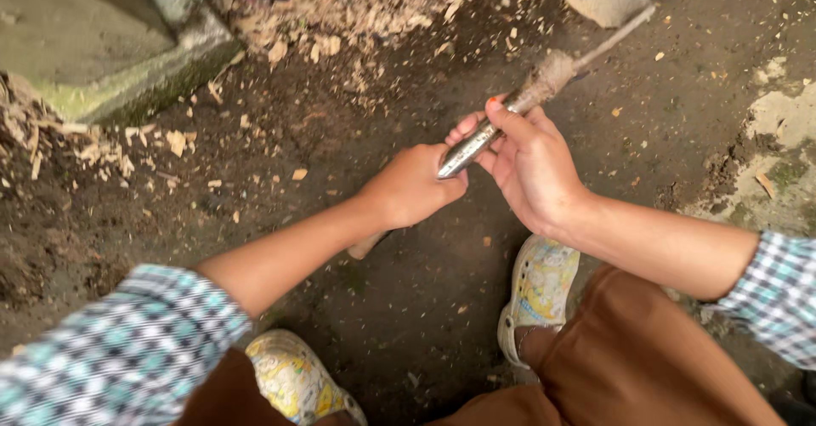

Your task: The person clears dry leaves and debris from a concrete floor using their hands and a small hoe. They then use the hoe to scrape and smooth the ground surface near several potted plants. Finally, the person picks up small green sprouts from the ground and places them into their palm.

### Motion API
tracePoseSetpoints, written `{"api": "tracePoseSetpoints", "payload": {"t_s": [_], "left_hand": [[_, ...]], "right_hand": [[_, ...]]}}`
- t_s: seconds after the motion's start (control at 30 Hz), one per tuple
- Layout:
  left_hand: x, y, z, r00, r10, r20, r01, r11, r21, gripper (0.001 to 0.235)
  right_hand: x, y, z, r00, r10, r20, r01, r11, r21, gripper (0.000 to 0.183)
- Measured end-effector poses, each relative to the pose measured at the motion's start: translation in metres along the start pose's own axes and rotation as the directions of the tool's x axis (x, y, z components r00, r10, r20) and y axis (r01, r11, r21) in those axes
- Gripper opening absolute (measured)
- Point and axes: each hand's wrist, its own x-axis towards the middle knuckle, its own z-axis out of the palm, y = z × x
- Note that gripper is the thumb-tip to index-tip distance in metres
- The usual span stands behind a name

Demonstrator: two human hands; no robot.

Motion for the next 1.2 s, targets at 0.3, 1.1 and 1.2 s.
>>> {"api": "tracePoseSetpoints", "payload": {"t_s": [0.3,1.1,1.2], "left_hand": [[0.107,-0.012,0.090,0.965,-0.117,-0.236,0.089,0.988,-0.126,0.037],[0.088,-0.084,0.191,0.904,-0.363,-0.226,0.296,0.912,-0.283,0.035],[0.088,-0.076,0.195,0.898,-0.377,-0.227,0.317,0.912,-0.258,0.037]], "right_hand": [[0.071,0.007,-0.112,0.994,-0.101,-0.038,0.108,0.965,0.240,0.013],[0.079,0.112,-0.185,0.984,0.175,0.016,-0.170,0.919,0.355,0.039],[0.073,0.113,-0.189,0.995,0.087,-0.039,-0.067,0.927,0.370,0.038]]}}
